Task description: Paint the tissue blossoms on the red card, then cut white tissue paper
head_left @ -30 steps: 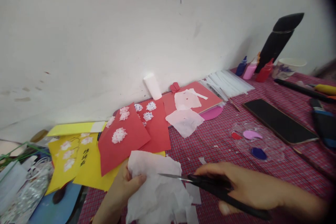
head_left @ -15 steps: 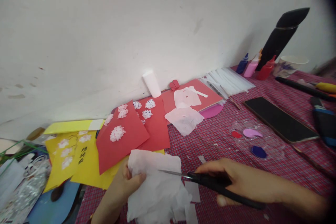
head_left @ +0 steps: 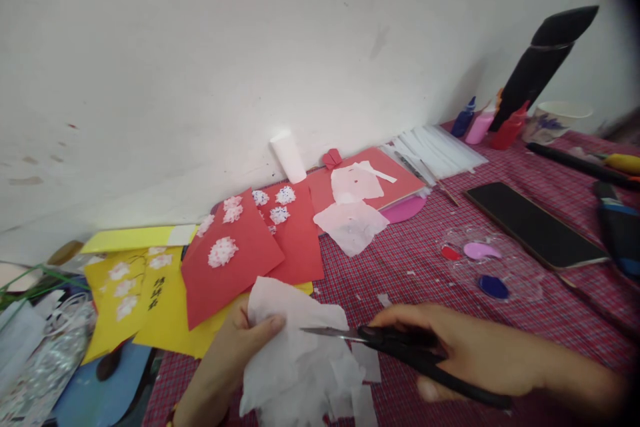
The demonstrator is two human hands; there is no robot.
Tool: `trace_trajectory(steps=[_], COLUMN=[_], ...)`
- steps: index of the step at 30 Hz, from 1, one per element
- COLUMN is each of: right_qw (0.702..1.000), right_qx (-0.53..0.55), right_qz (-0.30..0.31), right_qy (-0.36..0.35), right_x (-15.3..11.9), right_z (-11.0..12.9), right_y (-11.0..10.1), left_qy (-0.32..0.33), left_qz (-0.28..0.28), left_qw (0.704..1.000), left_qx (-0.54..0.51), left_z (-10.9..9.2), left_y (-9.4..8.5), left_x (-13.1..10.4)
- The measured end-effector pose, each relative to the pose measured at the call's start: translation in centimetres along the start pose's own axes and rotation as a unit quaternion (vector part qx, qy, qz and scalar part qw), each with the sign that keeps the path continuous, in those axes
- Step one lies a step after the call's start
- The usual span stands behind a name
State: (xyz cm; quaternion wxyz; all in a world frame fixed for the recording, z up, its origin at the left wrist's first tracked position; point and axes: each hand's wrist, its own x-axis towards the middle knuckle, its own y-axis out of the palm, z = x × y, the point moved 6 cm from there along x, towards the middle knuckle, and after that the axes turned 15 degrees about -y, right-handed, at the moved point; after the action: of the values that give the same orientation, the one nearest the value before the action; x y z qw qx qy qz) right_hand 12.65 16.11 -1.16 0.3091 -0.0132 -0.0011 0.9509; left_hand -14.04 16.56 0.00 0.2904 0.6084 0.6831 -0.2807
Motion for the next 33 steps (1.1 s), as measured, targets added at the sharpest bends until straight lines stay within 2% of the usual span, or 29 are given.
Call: trace_trajectory(steps=[8, 15, 18, 25, 30, 33], right_qw=[0.999, 0.999, 0.999, 0.999, 0.999, 0.999], right_qx=[-0.01, 0.012, 0.016, 0.004, 0.014, 0.007], right_qz=[-0.019, -0.022, -0.024, -0.025, -0.011, -0.008], right_qy=[0.024, 0.027, 0.022, 0.025, 0.034, 0.042], right_x=[0.0, 0.1, 0.1, 0.2, 0.3, 0.4], right_z=[0.6, 0.0, -0.2, -0.4, -0.3, -0.5], right_y=[0.1, 0.2, 0.2, 0.0, 0.1, 0.1], left_qy=[0.022, 0.027, 0.027, -0.005, -0.015, -0.017], left_qz=[0.044, 0.017, 0.016, 0.086, 0.07, 0.08], left_qw=[0.998, 0.997, 0.997, 0.996, 0.997, 0.996], left_qx=[0.042, 0.07, 0.066, 0.031, 0.035, 0.034], left_z=[0.9, 2.0, 2.1, 2.0, 1.9, 1.9], left_y=[0.6, 0.6, 0.9, 1.9, 1.7, 1.9], left_x=[0.9, 1.6, 1.5, 1.1, 1.2, 1.1])
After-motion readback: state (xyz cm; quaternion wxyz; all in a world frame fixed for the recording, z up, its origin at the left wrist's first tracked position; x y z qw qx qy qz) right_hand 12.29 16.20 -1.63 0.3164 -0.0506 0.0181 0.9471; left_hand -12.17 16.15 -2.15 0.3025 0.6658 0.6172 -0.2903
